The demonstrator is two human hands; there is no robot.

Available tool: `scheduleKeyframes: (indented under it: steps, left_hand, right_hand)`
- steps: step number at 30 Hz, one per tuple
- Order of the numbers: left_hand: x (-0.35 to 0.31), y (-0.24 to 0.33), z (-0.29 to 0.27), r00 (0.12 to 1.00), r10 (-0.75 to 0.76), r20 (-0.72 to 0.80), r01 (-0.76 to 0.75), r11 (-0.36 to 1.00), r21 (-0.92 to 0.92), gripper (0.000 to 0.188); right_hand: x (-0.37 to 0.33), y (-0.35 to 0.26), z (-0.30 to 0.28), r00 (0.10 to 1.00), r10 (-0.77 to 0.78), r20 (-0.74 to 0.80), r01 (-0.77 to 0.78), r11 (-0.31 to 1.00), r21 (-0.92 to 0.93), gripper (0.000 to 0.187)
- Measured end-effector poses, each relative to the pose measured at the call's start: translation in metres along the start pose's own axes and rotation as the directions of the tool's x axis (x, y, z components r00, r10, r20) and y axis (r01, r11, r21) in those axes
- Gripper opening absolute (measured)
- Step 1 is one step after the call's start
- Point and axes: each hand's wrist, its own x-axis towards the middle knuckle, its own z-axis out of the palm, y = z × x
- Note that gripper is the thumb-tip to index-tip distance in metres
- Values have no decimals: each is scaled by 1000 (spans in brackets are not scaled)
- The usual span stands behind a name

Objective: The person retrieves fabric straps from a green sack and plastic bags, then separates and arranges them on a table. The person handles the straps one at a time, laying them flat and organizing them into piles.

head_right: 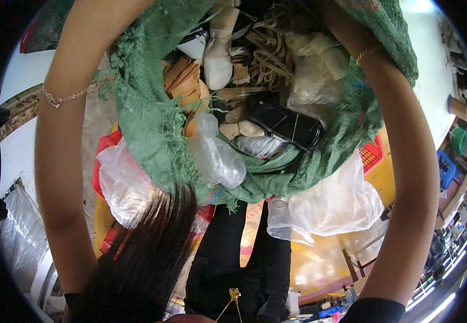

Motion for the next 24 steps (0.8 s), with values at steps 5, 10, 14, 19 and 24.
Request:
scheduleKeyframes:
  steps: [5,10,14,19,24]
  left_hand:
    - [-3,-5,5,1000,15,13,-15,1000,24,26]
    - [1,-4,6,999,42,14,-42,999,-1,27]
    - [-1,-5,1,999,29,26,-29,1000,11,29]
    - [1,-5,4,998,41,49,-41,999,15,31]
    - [-1,-6,5,996,58,71,-62,997,56,33]
  right_hand:
    - [-13,-25,-18,927,-265,-266,228,960,-162,25]
    - [-45,-47,33,952,-207,-226,241,961,137,31]
    - [-70,-65,50,786,-450,424,416,892,176,40]
    - [-141,-67,59,612,-572,546,558,802,215,38]
    - [-121,-64,34,483,-531,696,514,816,265,33]
